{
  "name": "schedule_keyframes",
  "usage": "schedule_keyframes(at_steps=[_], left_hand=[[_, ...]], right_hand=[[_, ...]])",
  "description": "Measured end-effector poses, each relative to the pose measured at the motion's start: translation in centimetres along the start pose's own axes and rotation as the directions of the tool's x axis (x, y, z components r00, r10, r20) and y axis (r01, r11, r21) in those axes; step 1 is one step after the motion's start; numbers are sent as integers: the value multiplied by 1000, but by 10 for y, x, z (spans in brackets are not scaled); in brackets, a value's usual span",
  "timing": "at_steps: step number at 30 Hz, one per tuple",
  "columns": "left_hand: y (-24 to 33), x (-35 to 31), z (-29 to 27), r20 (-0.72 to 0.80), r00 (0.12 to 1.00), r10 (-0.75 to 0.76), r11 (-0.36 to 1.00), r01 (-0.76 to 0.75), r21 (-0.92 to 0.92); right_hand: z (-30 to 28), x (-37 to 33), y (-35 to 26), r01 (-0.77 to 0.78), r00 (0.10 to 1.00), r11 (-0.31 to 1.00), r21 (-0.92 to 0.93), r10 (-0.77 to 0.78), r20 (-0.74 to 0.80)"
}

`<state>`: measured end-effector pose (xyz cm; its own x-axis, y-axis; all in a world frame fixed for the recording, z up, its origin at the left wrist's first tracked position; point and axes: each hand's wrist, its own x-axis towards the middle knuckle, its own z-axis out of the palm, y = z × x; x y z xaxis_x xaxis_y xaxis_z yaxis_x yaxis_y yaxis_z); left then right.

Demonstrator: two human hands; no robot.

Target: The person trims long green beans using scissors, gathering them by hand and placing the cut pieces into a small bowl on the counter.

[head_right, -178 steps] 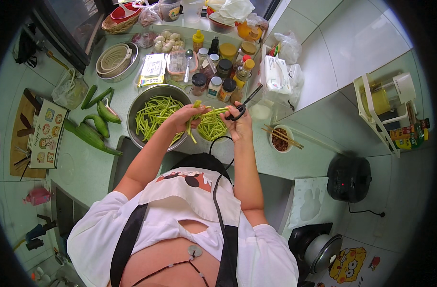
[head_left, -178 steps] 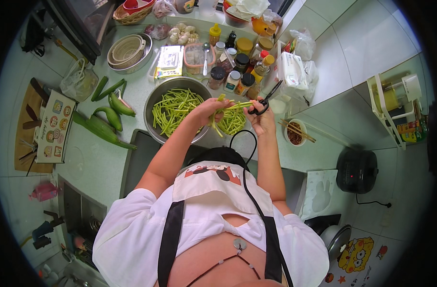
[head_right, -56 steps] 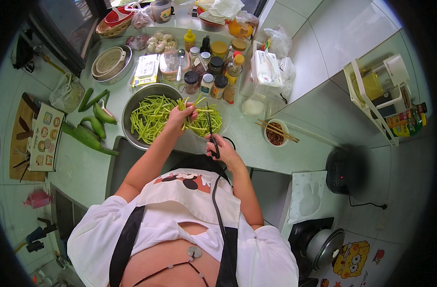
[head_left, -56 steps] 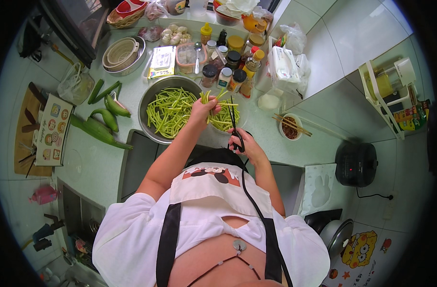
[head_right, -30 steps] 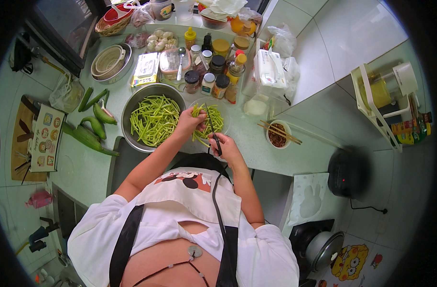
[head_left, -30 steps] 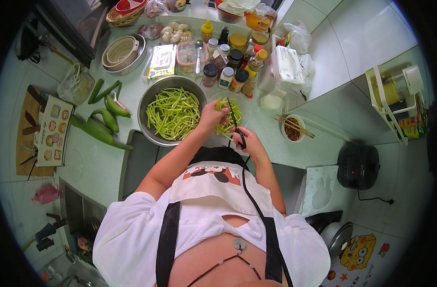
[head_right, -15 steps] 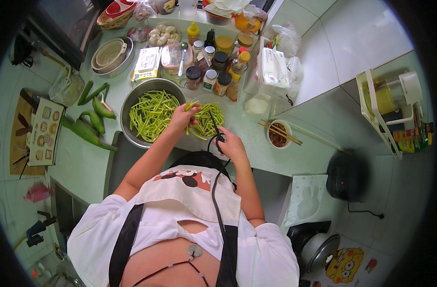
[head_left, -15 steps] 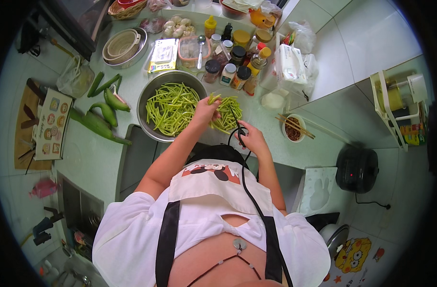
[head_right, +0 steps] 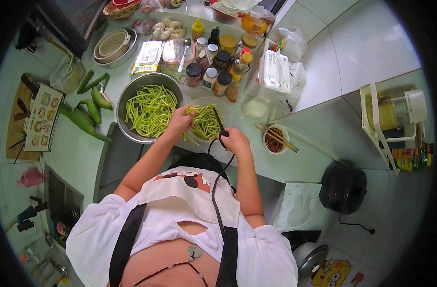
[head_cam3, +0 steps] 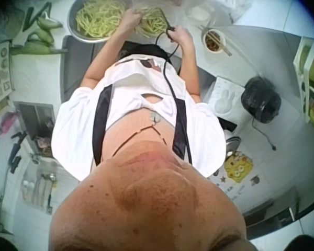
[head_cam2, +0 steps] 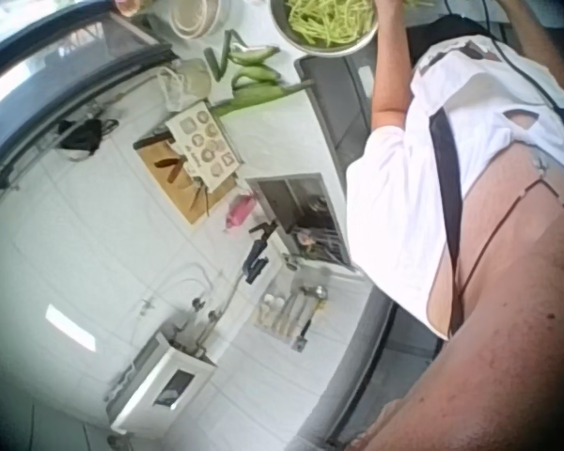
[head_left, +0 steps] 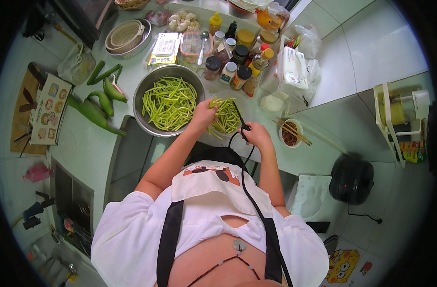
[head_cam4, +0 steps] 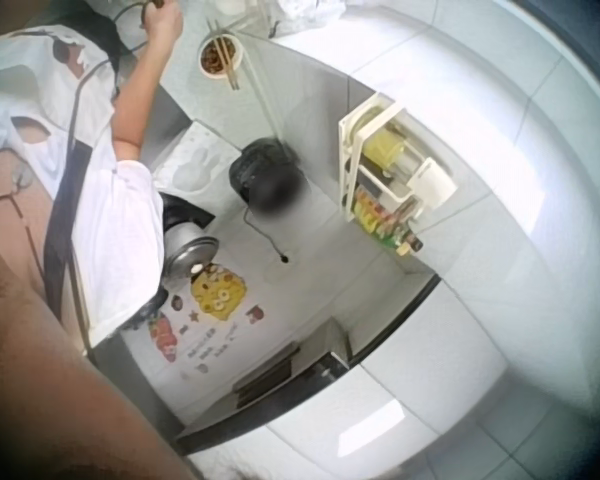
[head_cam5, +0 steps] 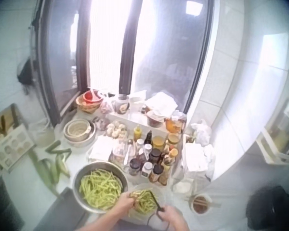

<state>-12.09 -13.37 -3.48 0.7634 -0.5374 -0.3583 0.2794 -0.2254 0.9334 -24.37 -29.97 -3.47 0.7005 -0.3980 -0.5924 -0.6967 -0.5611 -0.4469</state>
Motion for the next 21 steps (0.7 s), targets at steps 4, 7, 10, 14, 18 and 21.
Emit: schedule_keyframes(at_steps=[4, 7, 10, 14, 18, 21], left_hand=[[-25, 8, 4, -67, 979, 194, 975, -186, 119], [-38, 11, 7, -124, 896, 426, 848, -347, 401], [-47, 9, 14, -147, 790, 595, 694, -413, 590], [-38, 11, 26, -142, 832, 537, 695, -340, 633], [-50, 45, 40, -282, 837, 469, 789, -255, 559], [-66, 72, 39, -359, 785, 505, 777, -232, 585]], right_hand=[[-2, -3, 13, 15, 1000, 997, 79, -14, -14], [-9, -13, 17, -3, 1000, 994, 106, 6, -20], [-9, -11, 37, -45, 999, 998, 54, 46, -25], [-17, -16, 40, -33, 998, 997, 65, 36, -53], [-25, -26, 36, 65, 994, 972, 225, -44, -98], [-27, -26, 41, 126, 990, 937, 327, -97, -103]])
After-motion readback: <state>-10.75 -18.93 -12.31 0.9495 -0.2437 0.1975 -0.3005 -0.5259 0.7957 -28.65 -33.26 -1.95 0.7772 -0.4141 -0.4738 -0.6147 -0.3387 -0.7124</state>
